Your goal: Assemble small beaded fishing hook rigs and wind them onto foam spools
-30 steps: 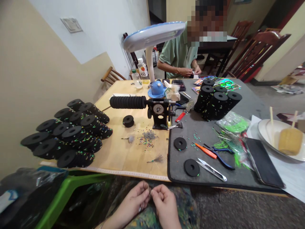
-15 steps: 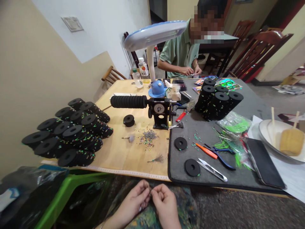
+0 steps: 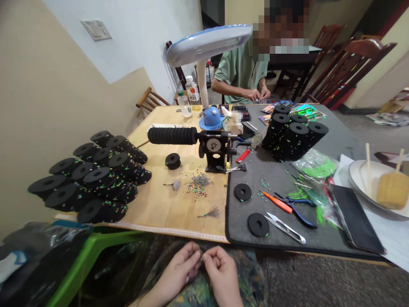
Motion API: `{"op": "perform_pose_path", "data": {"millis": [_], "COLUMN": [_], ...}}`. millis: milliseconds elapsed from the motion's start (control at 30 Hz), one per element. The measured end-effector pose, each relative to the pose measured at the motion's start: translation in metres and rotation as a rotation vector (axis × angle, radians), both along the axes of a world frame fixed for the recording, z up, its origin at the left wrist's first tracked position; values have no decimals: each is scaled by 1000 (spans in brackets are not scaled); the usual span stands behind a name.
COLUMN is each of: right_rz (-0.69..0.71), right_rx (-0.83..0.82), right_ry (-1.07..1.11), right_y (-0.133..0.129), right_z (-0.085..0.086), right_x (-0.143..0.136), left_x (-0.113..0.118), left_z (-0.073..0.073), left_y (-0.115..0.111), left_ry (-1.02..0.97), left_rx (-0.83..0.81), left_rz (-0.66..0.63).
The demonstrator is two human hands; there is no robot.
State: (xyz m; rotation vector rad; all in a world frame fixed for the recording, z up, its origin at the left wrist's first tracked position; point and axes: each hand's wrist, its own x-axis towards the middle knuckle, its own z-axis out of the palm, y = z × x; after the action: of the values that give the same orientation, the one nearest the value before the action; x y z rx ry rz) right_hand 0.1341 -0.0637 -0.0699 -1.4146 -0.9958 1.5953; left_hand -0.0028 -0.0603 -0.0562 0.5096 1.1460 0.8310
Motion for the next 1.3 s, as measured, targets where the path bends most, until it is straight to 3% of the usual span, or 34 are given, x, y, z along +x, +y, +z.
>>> {"op": "perform_pose_path", "data": {"millis": [233, 433, 667, 1033, 1300], "right_rz": [-38, -12, -14, 25, 17], "right_rx": [0, -15, -6, -21, -19], "right_ry": [-28, 34, 59, 31, -1], "right_y": [1, 1, 0, 1, 0], "right_z": [0, 7, 1, 4, 5], "right_x": [0, -2, -2, -2, -1], "left_x": [0, -2, 2, 3, 4], "left_z": [6, -2, -10, -6, -3], "left_y": [-2, -2, 0, -1, 2], "left_ry": [75, -70, -161, -158, -150], "left_rx": [63, 9, -43, -67, -110], "left_rz": [-36, -35, -12, 91, 95]}}
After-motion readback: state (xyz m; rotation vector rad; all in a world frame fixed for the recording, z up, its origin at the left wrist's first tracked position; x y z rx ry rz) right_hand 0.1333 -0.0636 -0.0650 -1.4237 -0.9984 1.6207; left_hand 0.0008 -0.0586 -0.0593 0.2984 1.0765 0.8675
